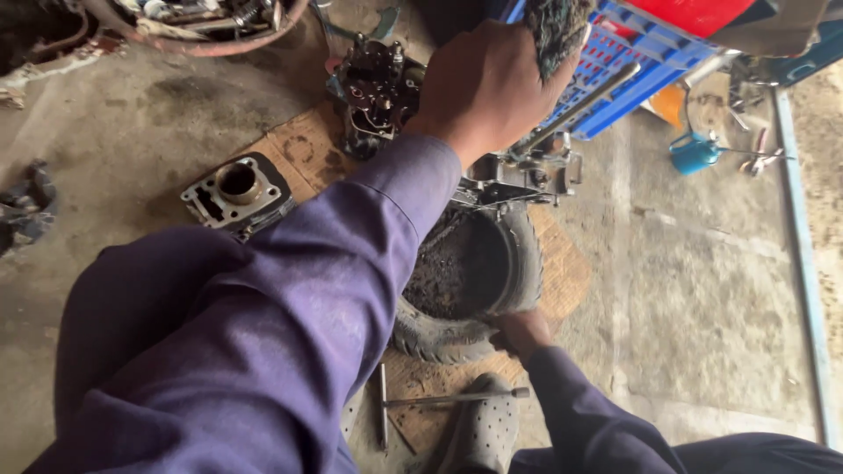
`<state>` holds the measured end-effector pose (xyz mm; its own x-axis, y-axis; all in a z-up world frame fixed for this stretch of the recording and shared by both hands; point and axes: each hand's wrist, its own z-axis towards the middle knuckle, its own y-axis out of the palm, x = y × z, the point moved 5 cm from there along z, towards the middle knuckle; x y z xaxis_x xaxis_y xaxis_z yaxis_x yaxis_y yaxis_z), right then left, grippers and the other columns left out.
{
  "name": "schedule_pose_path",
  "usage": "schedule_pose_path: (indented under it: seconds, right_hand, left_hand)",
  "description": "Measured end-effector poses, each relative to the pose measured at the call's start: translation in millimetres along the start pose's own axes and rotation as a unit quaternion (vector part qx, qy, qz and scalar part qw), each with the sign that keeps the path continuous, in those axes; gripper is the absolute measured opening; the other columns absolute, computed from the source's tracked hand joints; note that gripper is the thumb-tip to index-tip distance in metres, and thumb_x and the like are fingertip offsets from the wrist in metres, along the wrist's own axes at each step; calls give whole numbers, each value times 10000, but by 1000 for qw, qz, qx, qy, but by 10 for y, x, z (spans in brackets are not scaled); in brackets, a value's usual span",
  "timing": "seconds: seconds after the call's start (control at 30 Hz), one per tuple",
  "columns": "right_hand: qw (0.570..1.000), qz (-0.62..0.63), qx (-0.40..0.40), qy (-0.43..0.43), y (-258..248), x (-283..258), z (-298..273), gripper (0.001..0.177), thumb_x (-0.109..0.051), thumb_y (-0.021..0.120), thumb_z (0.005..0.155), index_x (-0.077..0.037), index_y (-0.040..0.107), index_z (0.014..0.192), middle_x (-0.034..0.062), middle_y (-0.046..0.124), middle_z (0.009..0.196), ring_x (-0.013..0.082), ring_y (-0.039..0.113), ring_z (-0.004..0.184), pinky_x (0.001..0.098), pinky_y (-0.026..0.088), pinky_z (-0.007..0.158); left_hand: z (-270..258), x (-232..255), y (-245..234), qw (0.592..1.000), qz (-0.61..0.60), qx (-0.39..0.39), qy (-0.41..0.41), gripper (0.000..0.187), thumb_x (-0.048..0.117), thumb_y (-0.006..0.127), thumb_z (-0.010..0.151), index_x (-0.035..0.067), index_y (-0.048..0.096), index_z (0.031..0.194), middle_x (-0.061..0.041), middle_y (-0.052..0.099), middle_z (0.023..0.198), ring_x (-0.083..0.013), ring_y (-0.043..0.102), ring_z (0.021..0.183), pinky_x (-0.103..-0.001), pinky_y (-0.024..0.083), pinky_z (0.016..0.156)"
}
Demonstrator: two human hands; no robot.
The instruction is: Cleaning and inspecting motorcycle engine components and engine casing.
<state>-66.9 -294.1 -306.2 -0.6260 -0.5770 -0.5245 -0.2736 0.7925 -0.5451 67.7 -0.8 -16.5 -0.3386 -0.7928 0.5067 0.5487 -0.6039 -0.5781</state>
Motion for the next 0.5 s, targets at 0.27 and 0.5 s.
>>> schedule_pose_path:
  seconds: [0.27,0.5]
  right_hand:
    - [993,12,-27,114,-314,312,171,178,-156,741,868,5,754,792,76,660,619,141,517,453,304,332,405]
    - [979,166,-47,105,-101,369,454,192,-211,730,877,-24,750,835,31,603,593,132,503,461,288,303,414]
  left_hand:
    - [-18,51,-54,999,-17,-34,-15,647,620,472,996,134,728,655,-113,686,580,-246,657,454,-415,537,413]
    - [-22,39,19,997,-62,-38,-25,605,594,507,974,126,740,670,-104,711,601,-257,695,475,-422,561,459]
